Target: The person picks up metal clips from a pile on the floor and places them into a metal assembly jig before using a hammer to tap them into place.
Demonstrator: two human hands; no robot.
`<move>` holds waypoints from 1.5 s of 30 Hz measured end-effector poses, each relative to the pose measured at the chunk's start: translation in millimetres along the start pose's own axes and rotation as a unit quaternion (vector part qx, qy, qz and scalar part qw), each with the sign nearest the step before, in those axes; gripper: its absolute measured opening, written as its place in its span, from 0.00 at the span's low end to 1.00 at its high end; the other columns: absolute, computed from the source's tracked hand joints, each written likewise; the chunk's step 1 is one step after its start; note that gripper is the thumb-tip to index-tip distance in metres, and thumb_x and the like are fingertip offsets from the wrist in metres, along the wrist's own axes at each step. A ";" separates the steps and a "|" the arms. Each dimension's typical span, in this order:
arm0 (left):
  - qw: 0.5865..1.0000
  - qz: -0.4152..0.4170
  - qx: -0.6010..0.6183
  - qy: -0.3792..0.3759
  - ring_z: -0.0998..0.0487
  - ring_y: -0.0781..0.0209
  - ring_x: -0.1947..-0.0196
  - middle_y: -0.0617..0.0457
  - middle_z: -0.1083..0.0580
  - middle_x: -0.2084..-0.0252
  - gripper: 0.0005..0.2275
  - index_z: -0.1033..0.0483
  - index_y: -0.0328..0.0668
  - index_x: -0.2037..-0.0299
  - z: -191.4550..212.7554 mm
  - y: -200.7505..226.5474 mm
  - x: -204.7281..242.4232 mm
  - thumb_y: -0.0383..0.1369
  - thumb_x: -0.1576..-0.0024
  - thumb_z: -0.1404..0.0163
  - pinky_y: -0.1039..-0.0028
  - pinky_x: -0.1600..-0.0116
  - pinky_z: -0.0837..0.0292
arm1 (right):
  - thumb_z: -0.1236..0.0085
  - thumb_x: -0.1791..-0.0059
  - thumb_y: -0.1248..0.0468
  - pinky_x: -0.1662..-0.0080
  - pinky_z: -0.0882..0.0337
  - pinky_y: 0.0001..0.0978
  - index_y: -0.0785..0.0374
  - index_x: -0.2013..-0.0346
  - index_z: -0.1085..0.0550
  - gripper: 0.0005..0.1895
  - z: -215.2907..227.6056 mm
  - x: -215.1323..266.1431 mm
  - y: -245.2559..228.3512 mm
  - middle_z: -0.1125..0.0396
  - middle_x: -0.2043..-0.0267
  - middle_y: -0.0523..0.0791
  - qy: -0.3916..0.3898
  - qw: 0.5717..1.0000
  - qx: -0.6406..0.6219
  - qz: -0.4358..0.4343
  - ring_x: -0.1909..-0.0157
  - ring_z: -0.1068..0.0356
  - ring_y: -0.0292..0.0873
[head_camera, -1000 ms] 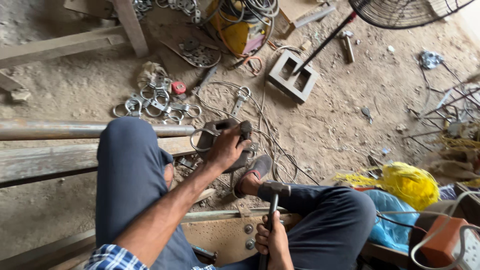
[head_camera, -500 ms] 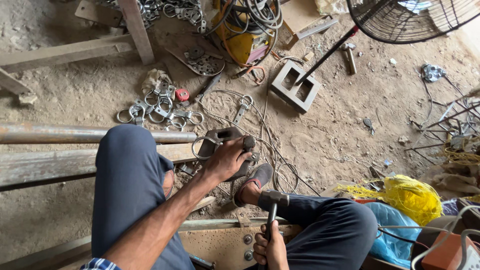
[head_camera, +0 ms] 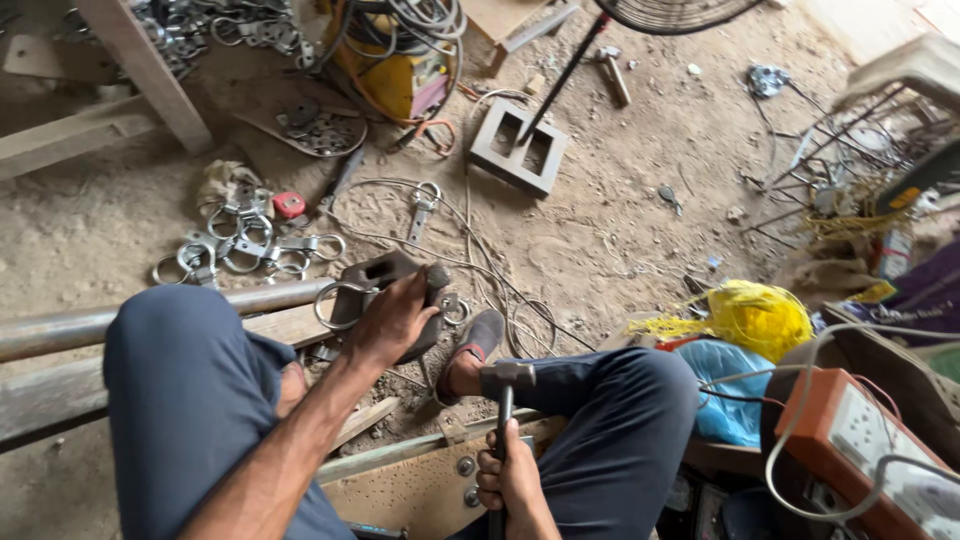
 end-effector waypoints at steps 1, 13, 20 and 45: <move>1.000 -0.006 0.006 0.001 0.18 0.51 0.70 0.44 0.24 0.63 0.18 0.36 0.38 0.45 -0.1 1.0 -1.0 0.23 0.43 0.43 0.69 0.70 0.20 | 0.65 0.44 0.36 0.82 0.58 0.26 0.54 0.65 0.37 0.25 -1.6 1.9 -1.0 0.55 0.83 0.37 -0.003 1.000 0.003 0.002 0.86 0.60 0.32; 0.999 -0.004 -0.002 0.050 0.19 0.46 0.65 0.46 0.23 0.63 0.10 0.30 0.42 0.53 20.3 20.3 -7.4 0.36 0.35 0.44 0.61 0.66 0.23 | 0.66 0.44 0.37 0.82 0.57 0.26 0.54 0.64 0.38 0.24 -9.2 13.9 -6.0 0.54 0.83 0.37 0.011 1.000 0.020 0.012 0.86 0.59 0.32; 0.965 0.181 0.188 0.012 0.16 0.60 0.65 0.53 0.22 0.63 0.11 0.28 0.44 0.51 23.9 13.4 -10.8 0.38 0.39 0.48 0.67 0.61 0.16 | 0.66 0.44 0.39 0.82 0.57 0.25 0.55 0.64 0.38 0.24 -17.2 20.9 -10.5 0.55 0.82 0.36 0.015 1.000 0.021 0.010 0.85 0.59 0.31; 0.988 0.124 0.049 0.072 0.14 0.56 0.62 0.52 0.17 0.60 0.08 0.21 0.45 0.56 39.8 36.9 -7.0 0.33 0.44 0.42 0.66 0.60 0.21 | 0.65 0.44 0.35 0.82 0.57 0.26 0.53 0.65 0.40 0.25 -4.8 -1.3 6.3 0.56 0.82 0.36 -0.047 0.999 -0.018 0.009 0.86 0.60 0.31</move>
Point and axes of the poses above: each hand's wrist, its own x-axis away from the middle knuckle, its own z-axis out of the back of the hand, y = z × x, the point moved 4 cm from there along -x, towards the middle knuckle
